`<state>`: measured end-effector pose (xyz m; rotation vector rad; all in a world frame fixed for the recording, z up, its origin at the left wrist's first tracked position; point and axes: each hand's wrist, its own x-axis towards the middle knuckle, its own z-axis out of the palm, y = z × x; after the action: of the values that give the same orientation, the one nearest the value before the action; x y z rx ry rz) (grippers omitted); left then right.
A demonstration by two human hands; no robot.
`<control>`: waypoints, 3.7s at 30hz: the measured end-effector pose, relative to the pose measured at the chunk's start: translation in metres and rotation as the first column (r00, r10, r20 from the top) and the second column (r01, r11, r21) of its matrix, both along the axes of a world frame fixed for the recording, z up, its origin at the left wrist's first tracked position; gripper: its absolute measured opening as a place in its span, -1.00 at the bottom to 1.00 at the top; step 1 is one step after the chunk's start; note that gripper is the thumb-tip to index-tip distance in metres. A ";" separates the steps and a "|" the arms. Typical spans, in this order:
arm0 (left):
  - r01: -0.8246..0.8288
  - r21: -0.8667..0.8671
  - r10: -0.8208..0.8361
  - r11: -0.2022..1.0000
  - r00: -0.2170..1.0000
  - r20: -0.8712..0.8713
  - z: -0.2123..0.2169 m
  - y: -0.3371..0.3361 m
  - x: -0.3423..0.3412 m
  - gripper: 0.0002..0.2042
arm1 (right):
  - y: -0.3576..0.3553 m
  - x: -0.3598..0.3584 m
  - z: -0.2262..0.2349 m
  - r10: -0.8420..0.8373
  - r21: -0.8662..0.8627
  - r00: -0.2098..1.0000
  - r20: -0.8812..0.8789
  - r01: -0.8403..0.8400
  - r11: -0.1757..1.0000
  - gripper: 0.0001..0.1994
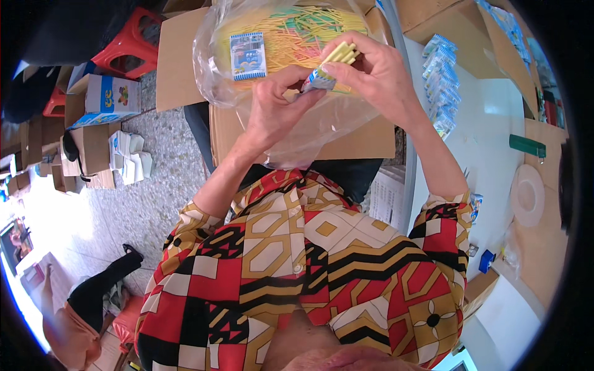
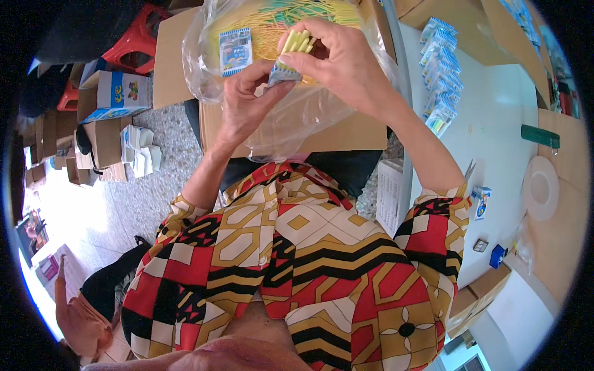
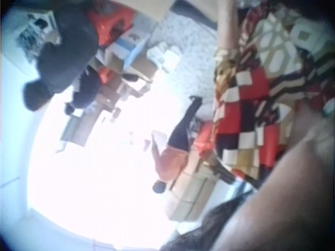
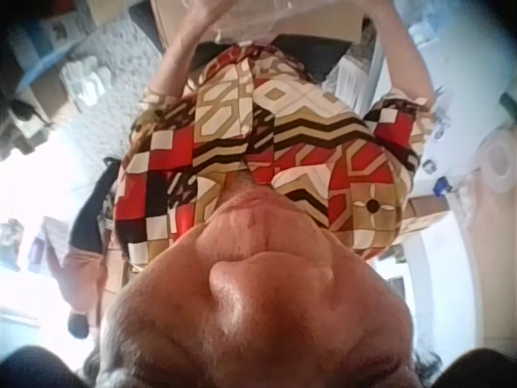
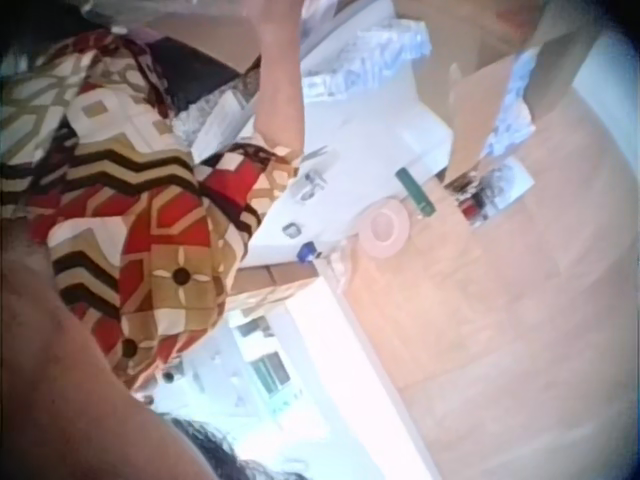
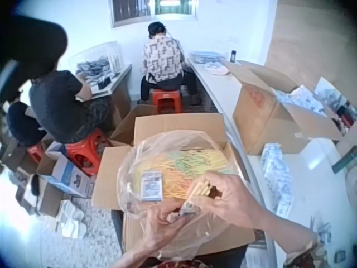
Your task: Packing small yellow sticks into plastic bags and organizing them in a box.
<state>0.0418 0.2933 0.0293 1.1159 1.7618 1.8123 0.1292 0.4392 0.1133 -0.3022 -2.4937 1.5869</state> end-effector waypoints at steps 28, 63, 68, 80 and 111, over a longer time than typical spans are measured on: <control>0.168 -0.131 -0.161 0.977 0.985 0.062 0.035 0.026 0.037 -0.77 | 0.005 0.079 -0.056 -0.344 -0.297 0.903 -0.257 0.265 0.917 -0.89; -0.642 -0.514 0.313 0.568 0.747 -0.587 -0.062 -0.016 -0.122 -0.56 | 0.108 0.222 -0.117 -0.826 0.250 0.365 -0.430 0.927 0.280 -0.76; -0.660 -0.510 0.370 0.551 0.741 -0.560 -0.061 -0.013 -0.122 -0.64 | 0.086 0.183 -0.086 -0.717 0.287 0.439 -0.541 0.898 0.333 -0.80; -0.726 -0.267 0.480 0.633 0.639 -0.601 -0.049 -0.020 -0.110 -0.86 | 0.021 0.081 -0.068 -0.399 0.526 0.805 -0.439 0.591 0.612 -0.84; 0.191 -0.324 -0.109 0.927 0.961 0.256 0.020 -0.019 -0.041 -0.75 | 0.004 -0.017 -0.038 0.133 0.414 0.981 -0.142 -0.064 0.908 -0.77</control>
<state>0.0004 0.2744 0.0493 0.8340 1.7159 1.4070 0.1118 0.4428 0.0756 0.0169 -2.6555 1.0258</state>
